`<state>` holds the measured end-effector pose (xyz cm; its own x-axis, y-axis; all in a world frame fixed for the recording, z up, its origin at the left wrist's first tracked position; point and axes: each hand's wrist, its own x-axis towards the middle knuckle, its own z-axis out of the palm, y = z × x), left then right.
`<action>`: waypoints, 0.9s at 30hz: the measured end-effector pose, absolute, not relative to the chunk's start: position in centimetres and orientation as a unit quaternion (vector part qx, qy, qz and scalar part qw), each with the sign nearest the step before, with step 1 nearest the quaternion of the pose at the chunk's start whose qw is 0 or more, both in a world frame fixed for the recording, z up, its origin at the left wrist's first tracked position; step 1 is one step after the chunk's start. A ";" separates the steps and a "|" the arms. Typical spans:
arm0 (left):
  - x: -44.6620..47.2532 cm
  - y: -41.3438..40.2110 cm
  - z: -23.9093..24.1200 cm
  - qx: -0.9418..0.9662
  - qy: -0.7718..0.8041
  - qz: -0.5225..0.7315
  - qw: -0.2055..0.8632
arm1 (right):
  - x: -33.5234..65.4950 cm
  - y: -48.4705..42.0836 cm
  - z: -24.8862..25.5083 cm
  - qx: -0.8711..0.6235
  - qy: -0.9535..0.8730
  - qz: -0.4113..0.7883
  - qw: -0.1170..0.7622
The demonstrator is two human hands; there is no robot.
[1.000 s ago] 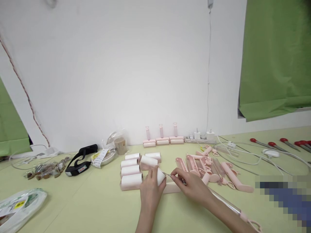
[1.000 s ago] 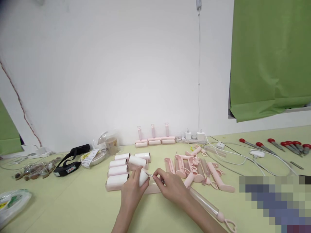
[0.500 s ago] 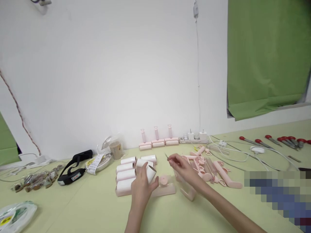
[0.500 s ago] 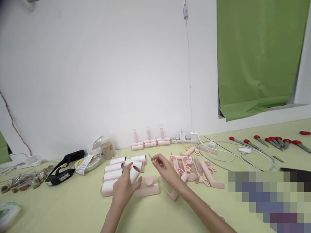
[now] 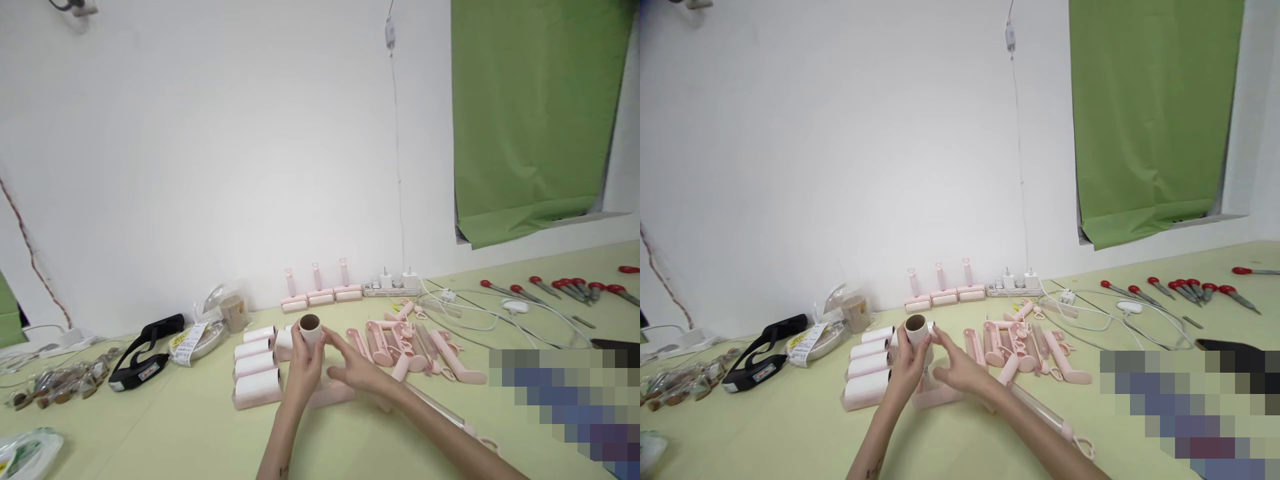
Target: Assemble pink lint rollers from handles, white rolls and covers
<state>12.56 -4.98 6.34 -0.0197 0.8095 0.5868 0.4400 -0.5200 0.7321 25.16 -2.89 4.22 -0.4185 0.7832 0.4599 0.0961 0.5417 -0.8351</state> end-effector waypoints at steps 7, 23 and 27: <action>11.2 -6.5 9.4 0.627 0.467 0.622 0.028 | 24.2 -2.7 3.6 -0.309 -0.722 0.348 0.511; 13.0 -5.3 0.4 0.818 0.514 0.169 -0.195 | 28.2 -3.6 6.5 -0.344 -0.570 0.391 0.635; 12.7 -6.2 0.2 0.795 0.538 0.198 -0.198 | 28.4 -3.2 6.3 -0.333 -0.586 0.387 0.629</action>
